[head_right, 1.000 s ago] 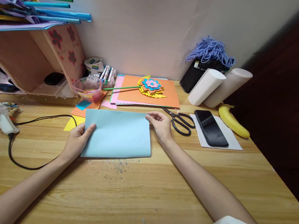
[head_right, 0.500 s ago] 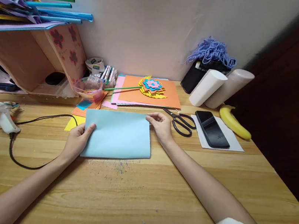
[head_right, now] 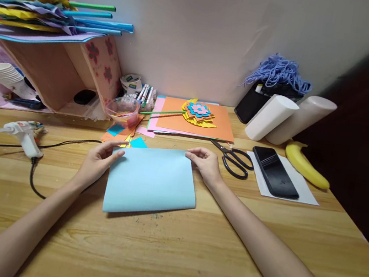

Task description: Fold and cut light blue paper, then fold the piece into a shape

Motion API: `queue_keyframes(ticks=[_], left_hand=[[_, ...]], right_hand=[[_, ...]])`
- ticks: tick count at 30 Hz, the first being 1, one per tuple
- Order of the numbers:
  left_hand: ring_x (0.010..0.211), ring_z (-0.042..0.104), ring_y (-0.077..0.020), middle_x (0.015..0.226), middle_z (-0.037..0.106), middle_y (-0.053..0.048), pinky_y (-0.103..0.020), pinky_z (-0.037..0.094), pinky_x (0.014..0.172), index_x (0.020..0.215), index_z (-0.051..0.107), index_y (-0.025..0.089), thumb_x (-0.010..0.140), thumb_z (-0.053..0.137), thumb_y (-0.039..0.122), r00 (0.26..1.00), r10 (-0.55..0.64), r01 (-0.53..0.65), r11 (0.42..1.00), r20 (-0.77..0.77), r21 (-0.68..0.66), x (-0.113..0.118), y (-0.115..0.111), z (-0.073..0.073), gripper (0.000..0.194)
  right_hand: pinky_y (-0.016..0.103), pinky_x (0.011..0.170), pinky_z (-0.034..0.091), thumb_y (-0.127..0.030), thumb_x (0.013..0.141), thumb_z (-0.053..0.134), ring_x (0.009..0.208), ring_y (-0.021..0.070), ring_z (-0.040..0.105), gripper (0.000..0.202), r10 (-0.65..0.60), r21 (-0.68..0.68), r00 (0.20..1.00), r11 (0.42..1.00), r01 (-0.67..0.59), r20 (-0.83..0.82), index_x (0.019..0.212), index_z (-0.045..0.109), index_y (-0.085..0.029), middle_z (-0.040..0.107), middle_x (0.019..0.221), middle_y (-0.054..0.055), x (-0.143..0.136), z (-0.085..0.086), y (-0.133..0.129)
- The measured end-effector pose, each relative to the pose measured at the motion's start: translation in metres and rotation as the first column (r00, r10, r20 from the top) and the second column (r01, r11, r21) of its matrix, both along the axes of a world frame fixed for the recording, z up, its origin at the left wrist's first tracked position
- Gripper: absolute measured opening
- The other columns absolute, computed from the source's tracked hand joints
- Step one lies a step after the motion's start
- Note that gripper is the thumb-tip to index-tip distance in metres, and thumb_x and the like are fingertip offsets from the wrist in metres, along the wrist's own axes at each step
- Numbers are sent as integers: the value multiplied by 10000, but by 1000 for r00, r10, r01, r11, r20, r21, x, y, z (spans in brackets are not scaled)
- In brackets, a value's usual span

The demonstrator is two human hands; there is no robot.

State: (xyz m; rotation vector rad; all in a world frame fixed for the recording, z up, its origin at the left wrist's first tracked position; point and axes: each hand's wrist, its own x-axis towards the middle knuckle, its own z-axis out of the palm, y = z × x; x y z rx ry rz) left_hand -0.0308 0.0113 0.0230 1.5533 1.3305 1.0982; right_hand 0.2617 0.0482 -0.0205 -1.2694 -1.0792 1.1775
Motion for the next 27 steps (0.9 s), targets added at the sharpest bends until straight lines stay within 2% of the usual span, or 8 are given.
queue_keyframes(ticks=[5, 12, 16, 19, 22, 27], left_hand=[[804, 595, -172, 925, 669, -75, -245, 456, 680, 909, 660, 153, 744, 610, 400, 998, 9, -8, 1000, -66, 9, -1, 0, -4, 302], [702, 600, -139, 760, 664, -33, -240, 467, 671, 732, 641, 156, 703, 654, 385, 981, -60, 67, 997, -183, 32, 1, -2, -2, 230], [695, 583, -142, 770, 653, -39, -249, 454, 653, 800, 653, 160, 731, 618, 398, 969, -97, 100, 995, -227, 2, 2, -2, -2, 250], [759, 572, -163, 840, 648, -55, -263, 433, 663, 888, 662, 181, 800, 522, 381, 932, -176, 179, 984, -317, -19, 0, 0, -2, 260], [802, 561, -178, 858, 637, -60, -278, 419, 692, 818, 648, 183, 826, 464, 327, 885, -250, 259, 965, -392, -31, -3, 1, -2, 234], [772, 548, -184, 827, 629, -51, -270, 390, 653, 799, 618, 185, 831, 436, 309, 803, -325, 314, 943, -500, -109, -8, 1, 2, 223]], right_hand=[[239, 457, 450, -375, 504, 796, 517, 125, 571, 296, 0, -4, 1000, 1000, 0, 28, 674, 662, -173, 668, 640, 26, 0, 1, -1], [232, 466, 445, -372, 520, 792, 539, 123, 569, 275, 24, -2, 999, 1000, -24, 47, 666, 662, -178, 662, 636, 23, -1, 1, -2], [247, 499, 462, -374, 516, 792, 565, 135, 583, 271, 37, 13, 996, 999, -38, 84, 650, 661, -178, 669, 649, 28, -1, 2, -2], [257, 526, 473, -380, 518, 790, 583, 143, 593, 276, 54, 21, 991, 998, -56, 122, 652, 661, -176, 673, 651, 31, -2, 2, -3], [286, 575, 493, -384, 534, 780, 628, 166, 611, 273, 80, 37, 982, 995, -87, 173, 659, 661, -173, 684, 683, 46, -4, 2, -4], [303, 641, 494, -357, 571, 761, 665, 174, 624, 228, 113, 50, 968, 991, -127, 224, 661, 664, -171, 693, 706, 50, -7, 0, -6]])
